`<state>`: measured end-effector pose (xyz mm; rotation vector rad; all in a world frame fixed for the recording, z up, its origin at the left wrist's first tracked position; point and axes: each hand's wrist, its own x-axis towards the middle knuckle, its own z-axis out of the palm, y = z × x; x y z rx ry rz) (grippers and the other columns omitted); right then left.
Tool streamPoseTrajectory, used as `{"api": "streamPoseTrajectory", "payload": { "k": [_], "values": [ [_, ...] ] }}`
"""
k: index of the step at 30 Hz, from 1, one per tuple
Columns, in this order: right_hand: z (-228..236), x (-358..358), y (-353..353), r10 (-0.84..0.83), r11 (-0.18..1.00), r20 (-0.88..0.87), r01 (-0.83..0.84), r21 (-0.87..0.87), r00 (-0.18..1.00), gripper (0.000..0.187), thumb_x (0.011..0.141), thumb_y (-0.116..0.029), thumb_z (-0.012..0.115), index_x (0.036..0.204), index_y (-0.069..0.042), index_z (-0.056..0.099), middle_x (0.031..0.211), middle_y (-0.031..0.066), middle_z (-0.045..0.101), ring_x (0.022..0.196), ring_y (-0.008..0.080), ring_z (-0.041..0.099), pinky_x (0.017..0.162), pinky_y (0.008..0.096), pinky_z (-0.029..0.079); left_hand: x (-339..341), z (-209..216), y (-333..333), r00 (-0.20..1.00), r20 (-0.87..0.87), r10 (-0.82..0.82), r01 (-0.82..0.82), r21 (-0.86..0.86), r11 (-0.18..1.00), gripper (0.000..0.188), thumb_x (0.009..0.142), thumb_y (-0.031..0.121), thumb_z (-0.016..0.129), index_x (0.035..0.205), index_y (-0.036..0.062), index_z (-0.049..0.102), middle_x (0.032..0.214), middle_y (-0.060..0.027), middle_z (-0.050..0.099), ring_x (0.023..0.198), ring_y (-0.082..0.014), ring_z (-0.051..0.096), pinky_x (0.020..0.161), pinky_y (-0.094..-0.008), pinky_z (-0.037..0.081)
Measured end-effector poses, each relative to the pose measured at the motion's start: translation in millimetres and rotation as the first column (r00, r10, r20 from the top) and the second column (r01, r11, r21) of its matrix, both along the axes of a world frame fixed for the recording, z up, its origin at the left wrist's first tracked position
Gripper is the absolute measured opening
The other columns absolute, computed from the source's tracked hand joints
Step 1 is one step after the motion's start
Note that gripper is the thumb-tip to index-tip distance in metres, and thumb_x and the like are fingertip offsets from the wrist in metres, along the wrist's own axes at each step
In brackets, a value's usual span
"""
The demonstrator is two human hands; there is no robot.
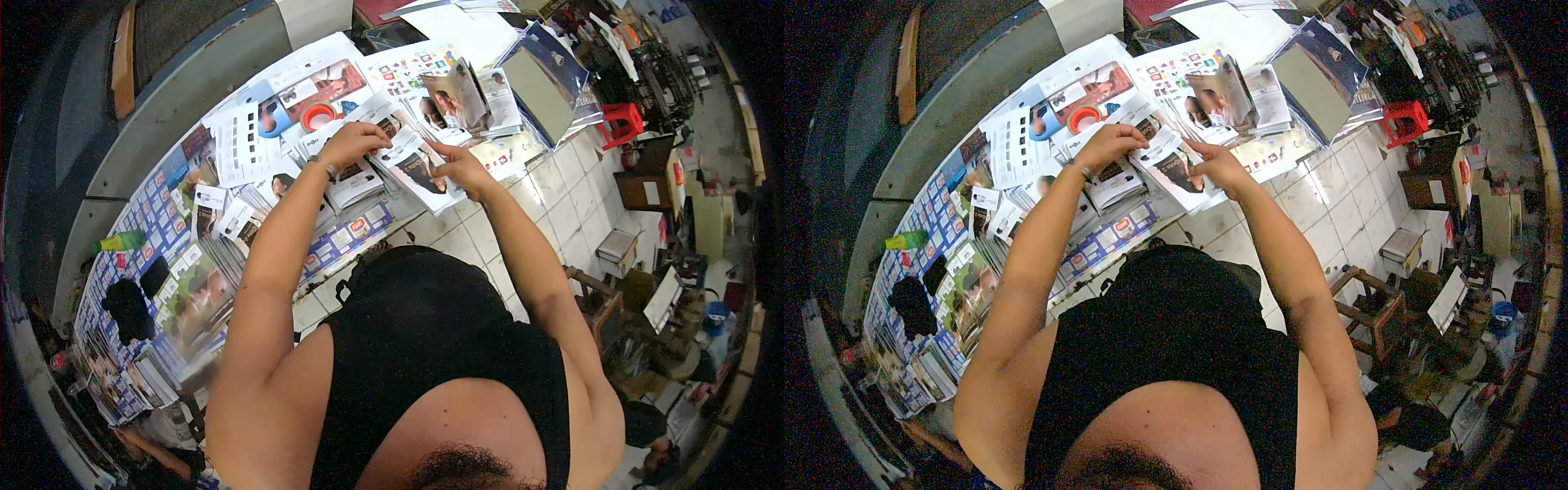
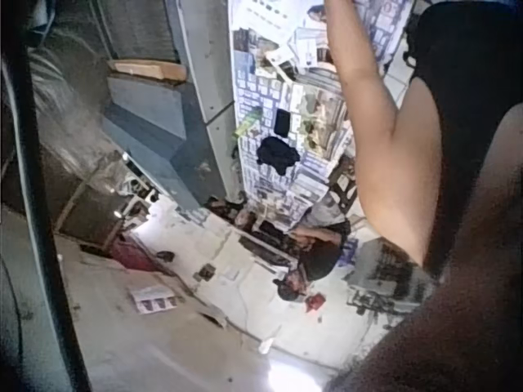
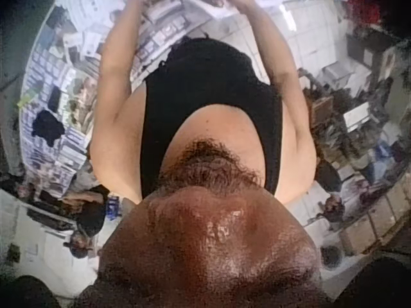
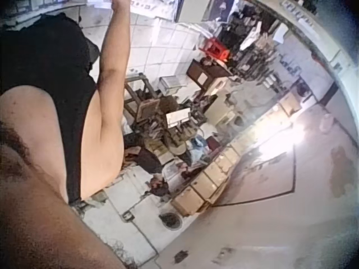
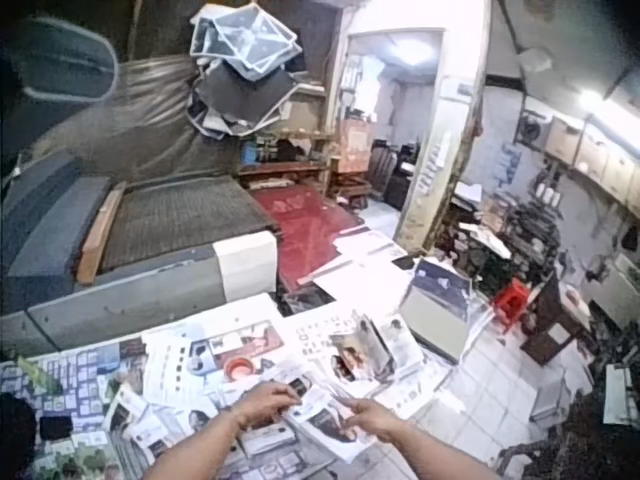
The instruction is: Checking and organizing printed booklets or brochures in a print shop.
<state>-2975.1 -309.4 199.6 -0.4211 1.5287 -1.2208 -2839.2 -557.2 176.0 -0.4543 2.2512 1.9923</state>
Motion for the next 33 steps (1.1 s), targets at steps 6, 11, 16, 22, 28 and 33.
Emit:
{"api": "streamPoseTrajectory", "payload": {
  "k": [6,11,16,22,28,33],
  "values": [
    [-2.8,13.2,-2.3,-0.122,0.991,-0.164,0.130,0.040,0.979,0.078,0.078,0.009,0.066,0.151,-0.008,0.044,0.084,0.0084,0.071,0.062,0.0122,0.062,0.061,0.0259,0.048,3.0,-11.4,-6.4,1.000,-0.014,0.010,-0.010,0.009,1.000,0.021,0.084,0.024,0.070,0.094,0.0080,0.078,0.082,-0.0019,0.072,0.070,-0.0095,0.061,0.064,-0.0263,0.050],
    [6.2,31.4,-12.3,-0.128,0.945,-0.589,0.279,0.172,0.798,0.068,0.065,0.001,0.076,0.130,-0.002,0.057,0.104,0.0178,0.068,0.089,0.0230,0.065,0.079,0.0327,0.052,-0.3,21.5,24.8,0.986,-0.043,-0.160,0.136,-0.340,0.930,0.026,0.087,0.028,0.069,0.097,0.0052,0.077,0.088,-0.0067,0.075,0.078,-0.0130,0.067,0.075,-0.0283,0.052],
    [5.9,45.0,-17.6,-0.197,0.932,-0.634,0.344,0.116,0.747,0.063,0.065,-0.006,0.081,0.123,-0.003,0.058,0.106,0.0203,0.067,0.094,0.0228,0.065,0.080,0.0343,0.052,4.6,14.3,35.4,0.975,-0.143,-0.171,0.067,-0.544,0.836,0.026,0.084,0.028,0.071,0.094,0.0056,0.077,0.090,-0.0098,0.074,0.083,-0.0245,0.069,0.079,-0.0355,0.054],
    [-31.9,54.6,6.2,-0.410,0.884,-0.518,0.467,-0.024,0.751,0.068,0.072,-0.016,0.085,0.129,-0.003,0.050,0.098,0.0152,0.066,0.075,0.0189,0.064,0.064,0.0310,0.052,-16.2,9.2,-3.0,0.970,-0.227,0.083,-0.233,-0.780,0.581,0.108,0.063,0.041,0.086,0.151,0.0047,0.035,0.142,-0.0256,0.049,0.133,-0.0402,0.047,0.111,-0.0435,0.040],
    [-0.5,88.3,39.1,-0.401,0.873,-0.086,0.409,0.266,0.912,0.052,0.084,-0.028,0.080,0.116,0.005,0.055,0.093,0.0153,0.067,0.066,0.0201,0.065,0.054,0.0307,0.053,-22.1,1.4,-17.0,0.998,-0.064,0.016,-0.054,-0.653,0.755,0.113,0.061,0.044,0.086,0.148,-0.0059,0.034,0.138,-0.0308,0.052,0.126,-0.0400,0.055,0.106,-0.0411,0.045],
    [-5.4,83.3,19.2,-0.426,0.894,0.015,0.418,0.159,0.905,0.032,0.092,-0.018,0.071,0.099,0.010,0.058,0.086,0.0189,0.068,0.069,0.0253,0.070,0.059,0.0374,0.062,-25.1,4.3,-20.5,1.000,0.010,0.003,0.005,-0.666,0.746,0.108,0.067,0.052,0.082,0.147,-0.0047,0.037,0.134,-0.0305,0.056,0.121,-0.0381,0.059,0.103,-0.0410,0.047]
  ]
}}
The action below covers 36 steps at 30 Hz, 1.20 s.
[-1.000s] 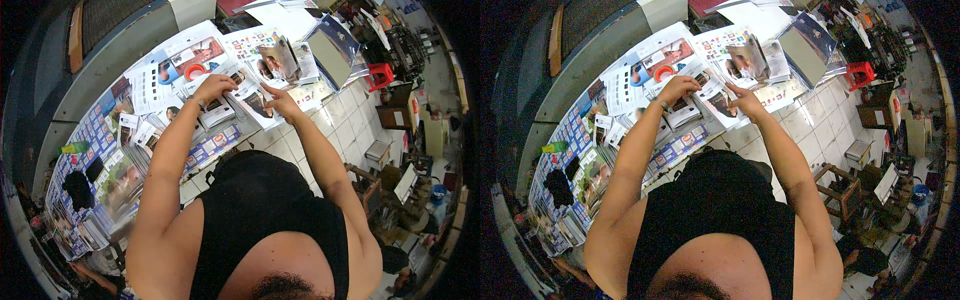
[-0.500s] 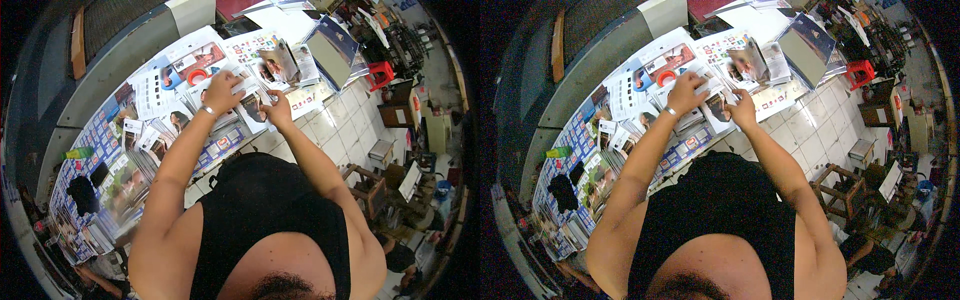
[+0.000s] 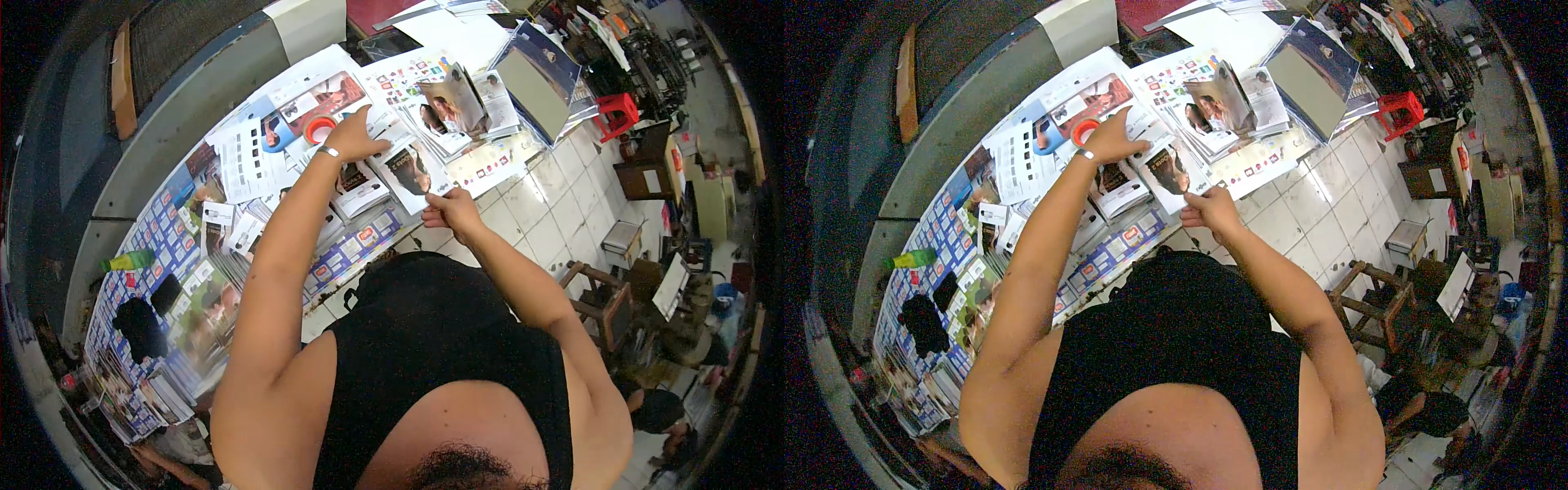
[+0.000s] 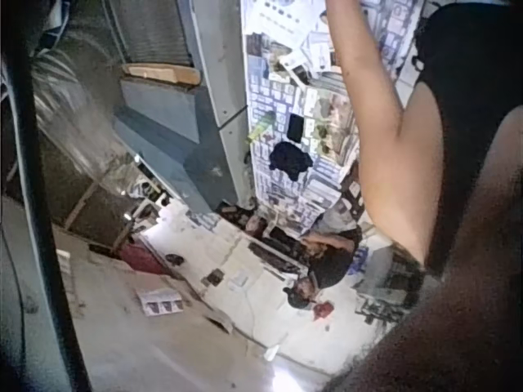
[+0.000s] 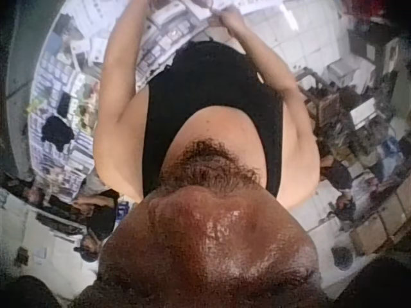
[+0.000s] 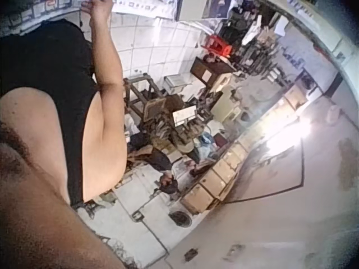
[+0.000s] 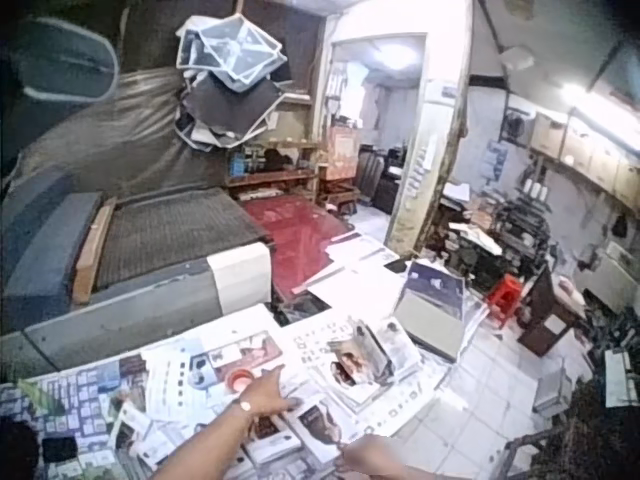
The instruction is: Checking and organizing printed booklets or brochures in a print shop.
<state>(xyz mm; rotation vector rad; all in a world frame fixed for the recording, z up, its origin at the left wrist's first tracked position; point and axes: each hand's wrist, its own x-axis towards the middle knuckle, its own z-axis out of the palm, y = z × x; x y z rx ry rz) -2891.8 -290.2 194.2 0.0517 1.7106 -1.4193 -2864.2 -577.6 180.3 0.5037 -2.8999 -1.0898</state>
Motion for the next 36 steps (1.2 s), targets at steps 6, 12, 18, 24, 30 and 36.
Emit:
{"api": "streamPoseTrajectory", "payload": {
  "k": [6,12,18,24,30,36],
  "values": [
    [-4.9,-12.2,-29.3,-0.030,0.999,-0.017,0.030,0.026,0.999,0.028,0.091,-0.013,0.073,0.095,0.011,0.059,0.083,0.0198,0.069,0.065,0.0254,0.071,0.055,0.0360,0.062,-4.6,-1.0,-1.4,0.997,0.037,-0.072,0.070,0.061,0.996,0.101,0.069,0.053,0.081,0.143,-0.0046,0.043,0.130,-0.0289,0.060,0.117,-0.0370,0.062,0.100,-0.0411,0.049],
    [-6.3,-10.7,-32.0,-0.147,0.989,0.024,0.146,0.034,0.989,0.028,0.087,-0.012,0.077,0.085,0.004,0.054,0.080,0.0189,0.068,0.063,0.0237,0.070,0.051,0.0369,0.062,-7.0,-13.6,0.2,0.999,-0.010,-0.048,0.048,0.022,0.999,0.099,0.070,0.052,0.080,0.141,-0.0058,0.044,0.126,-0.0289,0.062,0.115,-0.0380,0.063,0.099,-0.0414,0.050],
    [-10.4,-8.7,-42.0,-0.236,0.972,-0.065,0.237,0.001,0.970,0.031,0.086,-0.011,0.078,0.087,0.002,0.050,0.078,0.0164,0.066,0.061,0.0230,0.068,0.051,0.0358,0.062,-2.7,-10.8,10.8,0.994,-0.094,0.056,-0.054,0.019,0.998,0.093,0.067,0.053,0.080,0.133,-0.0054,0.051,0.121,-0.0285,0.064,0.112,-0.0389,0.063,0.097,-0.0432,0.050],
    [-19.3,-17.4,-36.8,-0.181,0.979,-0.118,0.190,0.069,0.976,0.032,0.084,-0.017,0.082,0.084,-0.003,0.053,0.076,0.0123,0.064,0.054,0.0174,0.061,0.044,0.0301,0.053,-8.5,-15.5,14.3,0.998,-0.062,0.024,-0.028,-0.064,0.998,0.100,0.059,0.058,0.084,0.132,-0.0025,0.054,0.120,-0.0265,0.065,0.108,-0.0385,0.066,0.094,-0.0447,0.052],
    [4.4,-39.7,-20.8,0.375,0.916,-0.925,-0.180,0.359,0.064,0.063,0.066,-0.036,0.091,0.106,0.000,0.058,0.106,0.0148,0.062,0.099,0.0316,0.058,0.087,0.0426,0.046,16.7,20.2,46.7,0.976,-0.206,0.069,-0.136,-0.331,0.934,0.117,0.069,0.045,0.085,0.157,0.0044,0.019,0.161,-0.0209,0.023,0.147,-0.0380,0.028,0.121,-0.0493,0.021],
    [46.2,-55.6,-66.9,0.588,0.510,-0.592,-0.316,0.800,-0.551,0.116,0.066,-0.062,0.078,0.153,0.001,0.032,0.157,0.0259,0.031,0.149,0.0417,0.023,0.120,0.0551,0.017,26.0,2.9,85.9,0.912,-0.358,0.199,-0.339,-0.388,0.857,0.074,0.076,0.022,0.067,0.143,0.0015,0.043,0.128,-0.0118,0.054,0.116,-0.0273,0.050,0.099,-0.0430,0.036]
  ]
}}
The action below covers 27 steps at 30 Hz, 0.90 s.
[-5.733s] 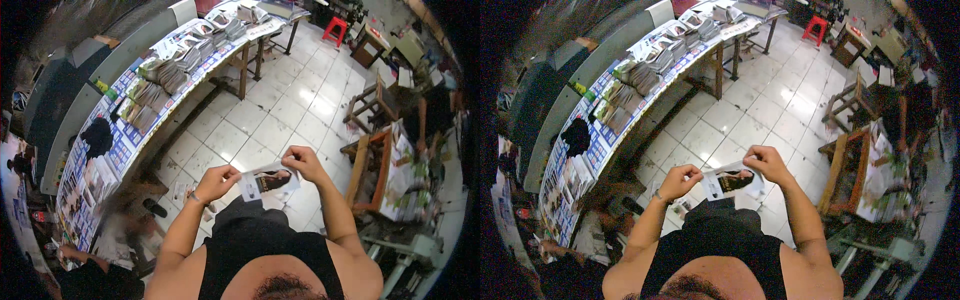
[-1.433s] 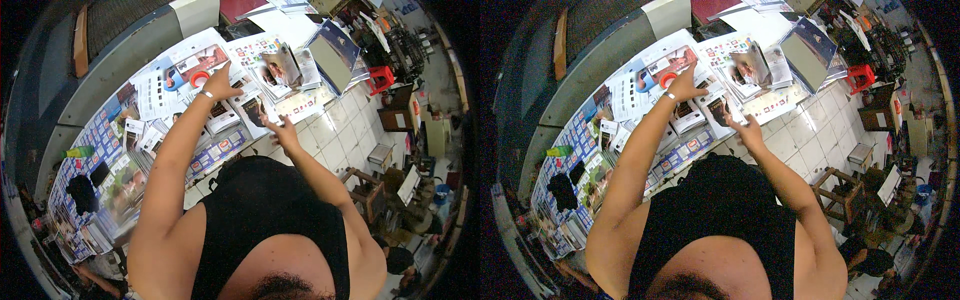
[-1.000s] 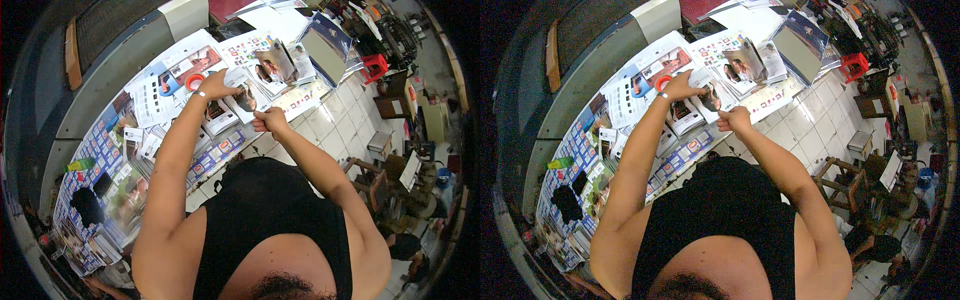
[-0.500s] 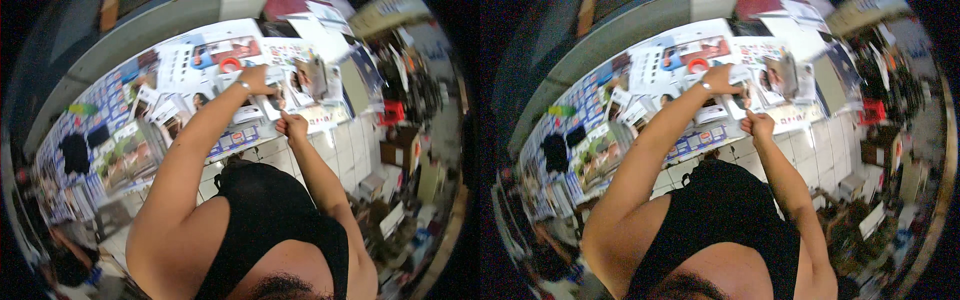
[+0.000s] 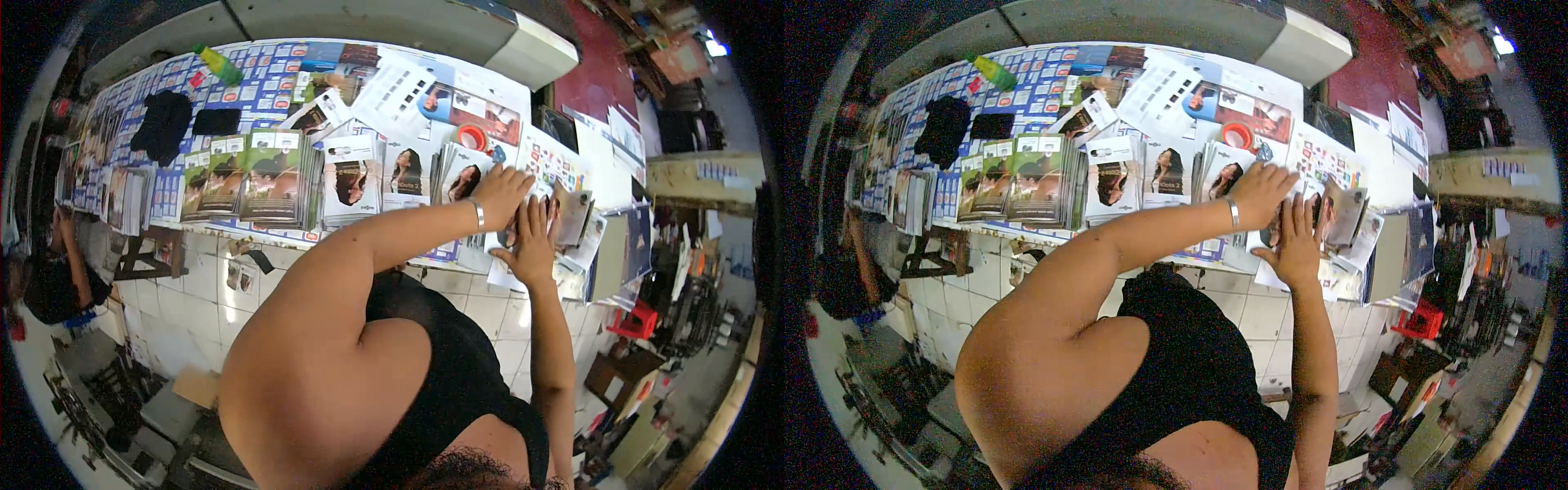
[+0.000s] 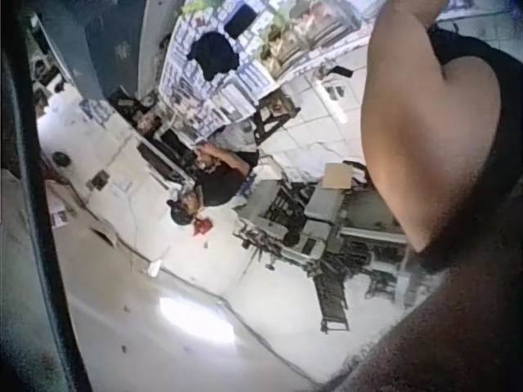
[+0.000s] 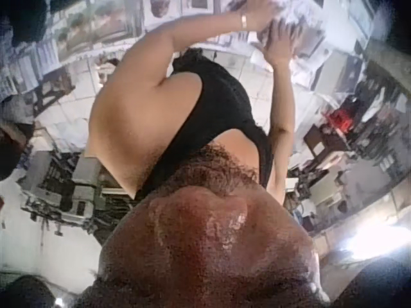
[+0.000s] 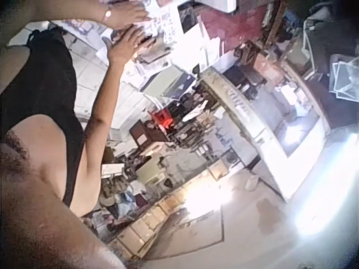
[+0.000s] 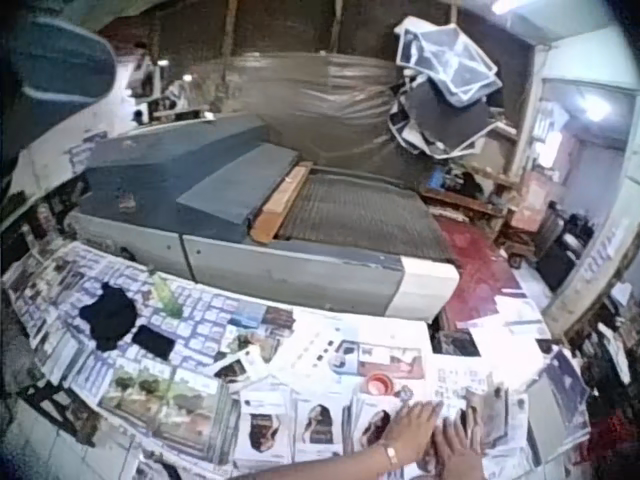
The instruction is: Checking and organizing printed booklets or brochures in a print shop.
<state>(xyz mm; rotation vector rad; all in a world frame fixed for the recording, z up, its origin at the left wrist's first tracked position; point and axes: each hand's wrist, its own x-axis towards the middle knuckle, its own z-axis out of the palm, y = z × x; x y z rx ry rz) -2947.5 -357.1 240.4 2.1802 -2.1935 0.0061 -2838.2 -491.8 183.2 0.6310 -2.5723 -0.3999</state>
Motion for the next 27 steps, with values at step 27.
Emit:
{"api": "streamPoseTrajectory", "payload": {
  "k": [27],
  "values": [
    [-48.8,-24.9,6.4,0.257,0.955,-0.039,-0.260,-0.142,0.966,0.080,0.086,-0.071,0.055,0.119,0.001,0.055,0.122,0.0236,0.054,0.113,0.0456,0.048,0.098,0.0593,0.036,233.1,-32.6,102.2,0.824,-0.267,0.499,-0.287,0.564,0.775,0.041,0.090,0.021,0.069,0.129,0.0122,0.060,0.139,-0.0134,0.054,0.122,-0.0312,0.058,0.102,-0.0391,0.049]
  ]
}}
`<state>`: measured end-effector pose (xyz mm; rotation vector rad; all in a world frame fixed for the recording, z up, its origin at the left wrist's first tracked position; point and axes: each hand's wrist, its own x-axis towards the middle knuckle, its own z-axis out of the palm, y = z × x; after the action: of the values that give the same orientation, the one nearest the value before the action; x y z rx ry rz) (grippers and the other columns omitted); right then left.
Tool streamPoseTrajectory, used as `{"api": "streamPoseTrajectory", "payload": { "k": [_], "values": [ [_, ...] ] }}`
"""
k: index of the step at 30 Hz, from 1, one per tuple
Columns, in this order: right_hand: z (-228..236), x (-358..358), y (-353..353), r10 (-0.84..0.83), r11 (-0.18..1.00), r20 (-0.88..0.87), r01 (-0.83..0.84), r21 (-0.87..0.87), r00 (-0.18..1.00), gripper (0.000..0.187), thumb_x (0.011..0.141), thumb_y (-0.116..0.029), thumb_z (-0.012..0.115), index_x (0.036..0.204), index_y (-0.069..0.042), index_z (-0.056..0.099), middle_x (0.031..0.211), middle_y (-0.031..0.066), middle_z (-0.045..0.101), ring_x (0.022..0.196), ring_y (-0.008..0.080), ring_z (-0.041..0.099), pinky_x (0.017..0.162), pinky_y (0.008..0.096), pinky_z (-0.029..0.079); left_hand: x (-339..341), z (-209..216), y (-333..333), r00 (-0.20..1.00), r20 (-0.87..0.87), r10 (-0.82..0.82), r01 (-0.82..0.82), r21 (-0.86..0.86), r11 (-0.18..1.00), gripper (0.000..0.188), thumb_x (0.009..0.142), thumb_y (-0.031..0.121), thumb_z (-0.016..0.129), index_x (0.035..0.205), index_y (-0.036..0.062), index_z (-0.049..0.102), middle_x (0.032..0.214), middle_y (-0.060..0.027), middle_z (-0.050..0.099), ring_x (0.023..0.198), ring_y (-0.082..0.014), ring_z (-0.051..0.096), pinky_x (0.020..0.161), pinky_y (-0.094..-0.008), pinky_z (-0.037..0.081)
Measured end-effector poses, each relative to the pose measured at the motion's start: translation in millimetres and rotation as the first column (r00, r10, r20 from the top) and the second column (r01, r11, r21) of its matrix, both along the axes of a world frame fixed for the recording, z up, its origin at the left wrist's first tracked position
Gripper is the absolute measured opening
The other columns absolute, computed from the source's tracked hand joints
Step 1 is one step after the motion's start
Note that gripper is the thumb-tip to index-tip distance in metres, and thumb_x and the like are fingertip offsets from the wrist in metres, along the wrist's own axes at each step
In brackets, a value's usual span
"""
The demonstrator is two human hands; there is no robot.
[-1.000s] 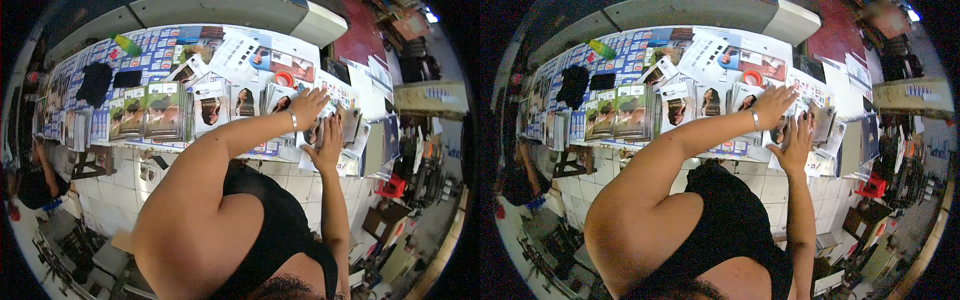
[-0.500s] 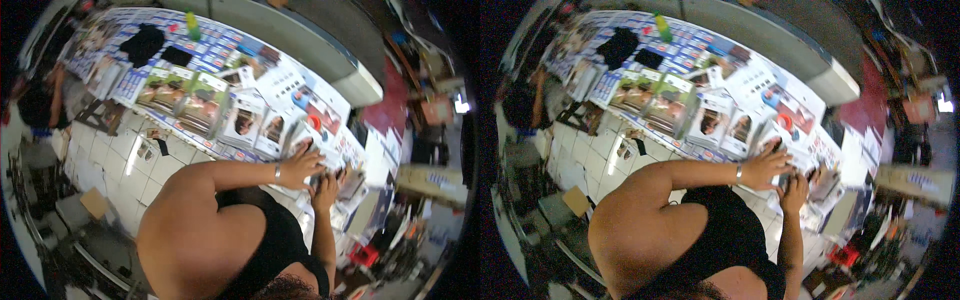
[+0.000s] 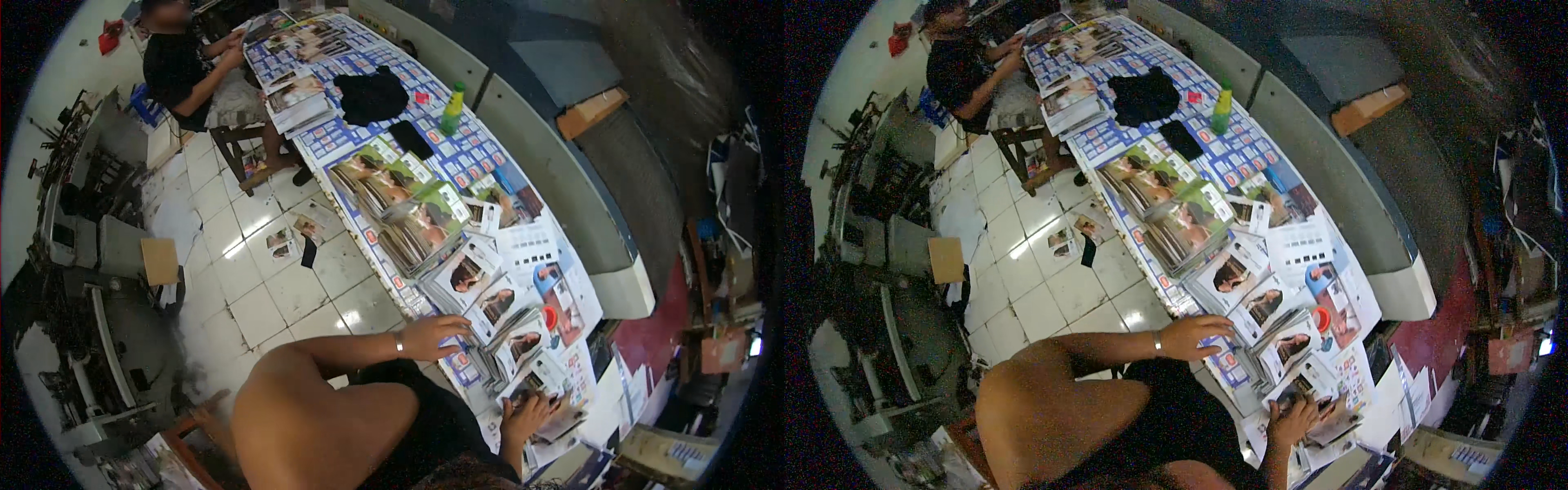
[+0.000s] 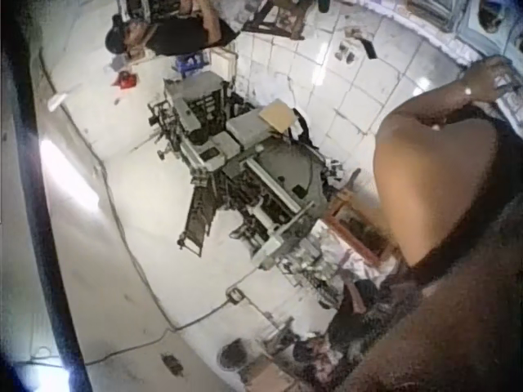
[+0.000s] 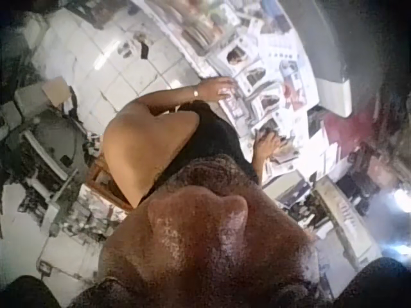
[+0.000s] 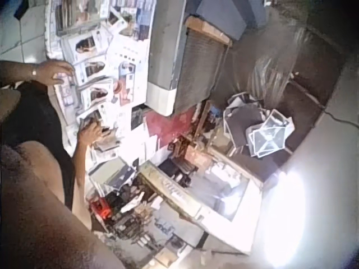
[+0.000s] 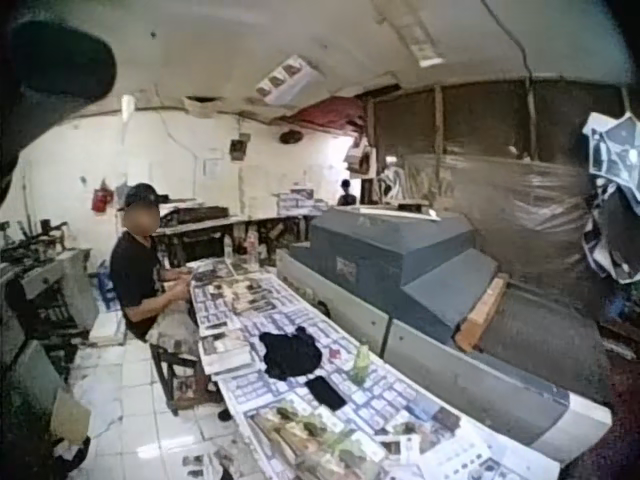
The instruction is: Checking and organizing printed booklets or brochures in a print shop.
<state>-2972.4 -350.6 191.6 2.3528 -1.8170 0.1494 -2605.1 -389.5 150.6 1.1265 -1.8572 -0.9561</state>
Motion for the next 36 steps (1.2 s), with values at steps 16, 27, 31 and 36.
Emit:
{"api": "streamPoseTrajectory", "payload": {
  "k": [16,27,31,36],
  "values": [
    [41.0,128.4,-33.8,0.306,0.946,0.667,-0.297,-0.130,0.680,0.039,0.077,-0.019,0.078,0.109,0.000,0.066,0.096,0.0167,0.066,0.088,0.0356,0.061,0.080,0.0433,0.048,160.7,-159.5,272.7,0.663,0.743,0.089,-0.743,0.640,0.195,0.061,0.088,0.047,0.065,0.138,0.0129,0.056,0.139,-0.0148,0.057,0.130,-0.0319,0.054,0.108,-0.0456,0.045],
    [-93.6,246.2,2.2,0.381,0.222,0.627,-0.726,0.651,0.679,0.043,0.089,-0.027,0.075,0.123,-0.004,0.064,0.106,0.0135,0.069,0.095,0.0256,0.066,0.088,0.0371,0.053,70.0,-229.1,510.9,0.645,0.576,0.501,-0.603,0.787,-0.129,0.081,0.082,0.063,0.065,0.131,-0.0015,0.061,0.135,-0.0238,0.059,0.126,-0.0379,0.056,0.108,-0.0407,0.044],
    [-148.0,209.7,-4.8,0.432,0.185,0.416,-0.530,0.827,0.800,0.043,0.090,-0.035,0.073,0.121,-0.006,0.066,0.104,0.0137,0.070,0.099,0.0247,0.067,0.089,0.0366,0.052,57.3,-206.9,449.2,0.477,0.482,0.735,-0.615,0.780,-0.113,0.072,0.089,0.051,0.064,0.139,0.0002,0.053,0.135,-0.0221,0.060,0.125,-0.0345,0.058,0.107,-0.0399,0.044],
    [-123.7,244.8,-5.3,0.221,0.202,0.226,-0.271,0.941,0.949,0.076,0.086,-0.069,0.060,0.121,-0.002,0.066,0.119,0.0194,0.068,0.110,0.0342,0.064,0.099,0.0440,0.047,90.2,-150.1,394.0,0.304,0.328,0.894,-0.659,0.750,-0.051,0.069,0.088,0.046,0.070,0.139,0.0027,0.053,0.133,-0.0218,0.061,0.123,-0.0336,0.060,0.103,-0.0402,0.048]
  ]
}}
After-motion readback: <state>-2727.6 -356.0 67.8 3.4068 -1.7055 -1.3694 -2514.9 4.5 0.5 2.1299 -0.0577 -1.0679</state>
